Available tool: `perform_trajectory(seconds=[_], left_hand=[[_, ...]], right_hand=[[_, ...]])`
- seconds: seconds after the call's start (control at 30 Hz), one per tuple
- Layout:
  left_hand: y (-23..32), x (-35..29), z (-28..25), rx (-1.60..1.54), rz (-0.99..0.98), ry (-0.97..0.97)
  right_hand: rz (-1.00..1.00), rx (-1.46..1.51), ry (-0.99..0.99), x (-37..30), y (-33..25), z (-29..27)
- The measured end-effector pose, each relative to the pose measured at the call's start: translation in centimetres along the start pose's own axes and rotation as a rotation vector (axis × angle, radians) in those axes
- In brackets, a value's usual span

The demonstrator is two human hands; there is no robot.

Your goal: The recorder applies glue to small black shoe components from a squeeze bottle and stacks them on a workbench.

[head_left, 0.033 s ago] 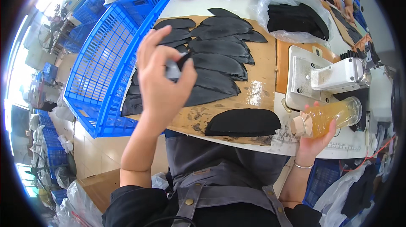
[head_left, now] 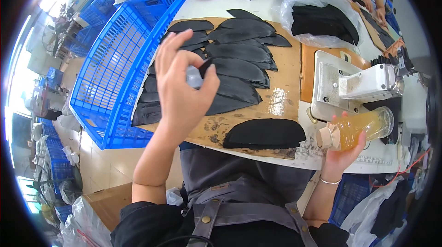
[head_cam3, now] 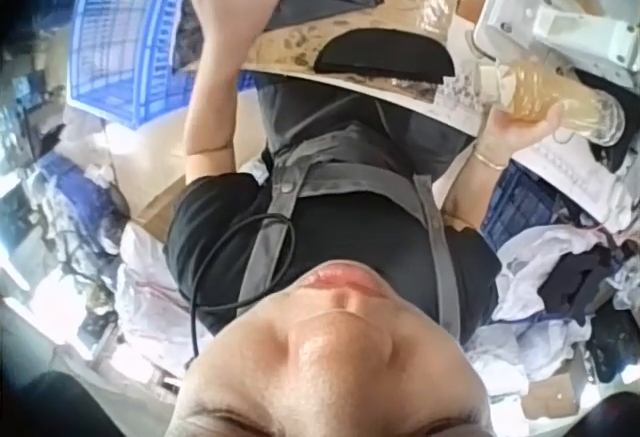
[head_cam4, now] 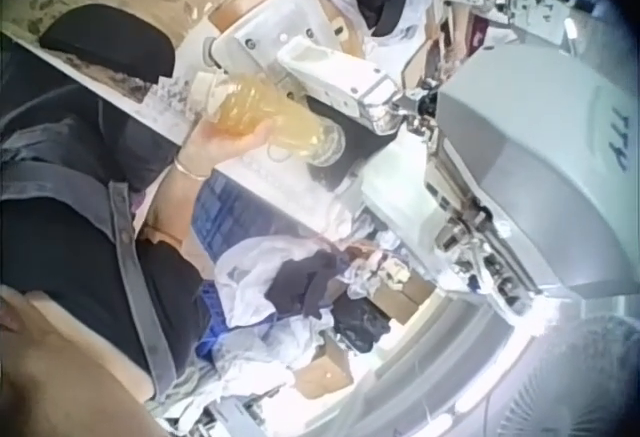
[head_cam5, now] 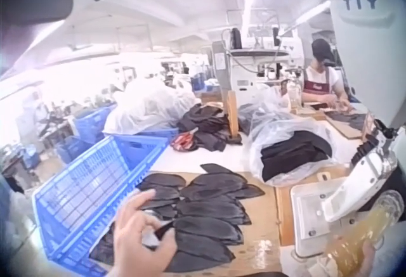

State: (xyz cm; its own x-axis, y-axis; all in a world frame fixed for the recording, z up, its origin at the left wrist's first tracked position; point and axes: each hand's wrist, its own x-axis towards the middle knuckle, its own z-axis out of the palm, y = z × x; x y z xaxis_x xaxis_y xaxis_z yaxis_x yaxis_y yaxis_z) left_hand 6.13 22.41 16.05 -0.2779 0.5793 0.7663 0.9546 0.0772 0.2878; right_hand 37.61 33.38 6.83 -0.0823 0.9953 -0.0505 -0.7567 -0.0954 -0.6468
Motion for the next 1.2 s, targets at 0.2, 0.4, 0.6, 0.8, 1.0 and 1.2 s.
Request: perform_trajectory(seconds=[0.2,0.4,0.6,0.8,1.0,1.2], left_hand=[[-2.2,-0.4,-0.1,-0.402,-0.419,-0.059],[-1.0,0.3,-1.5,-0.273,-0.321,0.037],[1.5,-2.1,3.8,-0.167,-0.053,-0.156],[2.8,-3.0,5.1,-0.182,-0.056,-0.598],[1.7,-2.5,4.5,-0.197,0.113,-0.733],[1.6,-2.4,4.5,-0.108,0.266,-0.763]], right_hand=[[0.005,-0.023,0.014,-0.1,-0.1,0.1],[0.042,0.036,-0.071,-0.1,-0.3,-0.4],[0.033,0.023,-0.056,0.0,-0.1,-0.1],[0.007,-0.019,-0.007,-0.2,0.0,0.5],[0.013,-0.049,0.027,-0.3,-0.2,0.8],[0.027,-0.022,-0.028,0.0,-0.1,0.1]])
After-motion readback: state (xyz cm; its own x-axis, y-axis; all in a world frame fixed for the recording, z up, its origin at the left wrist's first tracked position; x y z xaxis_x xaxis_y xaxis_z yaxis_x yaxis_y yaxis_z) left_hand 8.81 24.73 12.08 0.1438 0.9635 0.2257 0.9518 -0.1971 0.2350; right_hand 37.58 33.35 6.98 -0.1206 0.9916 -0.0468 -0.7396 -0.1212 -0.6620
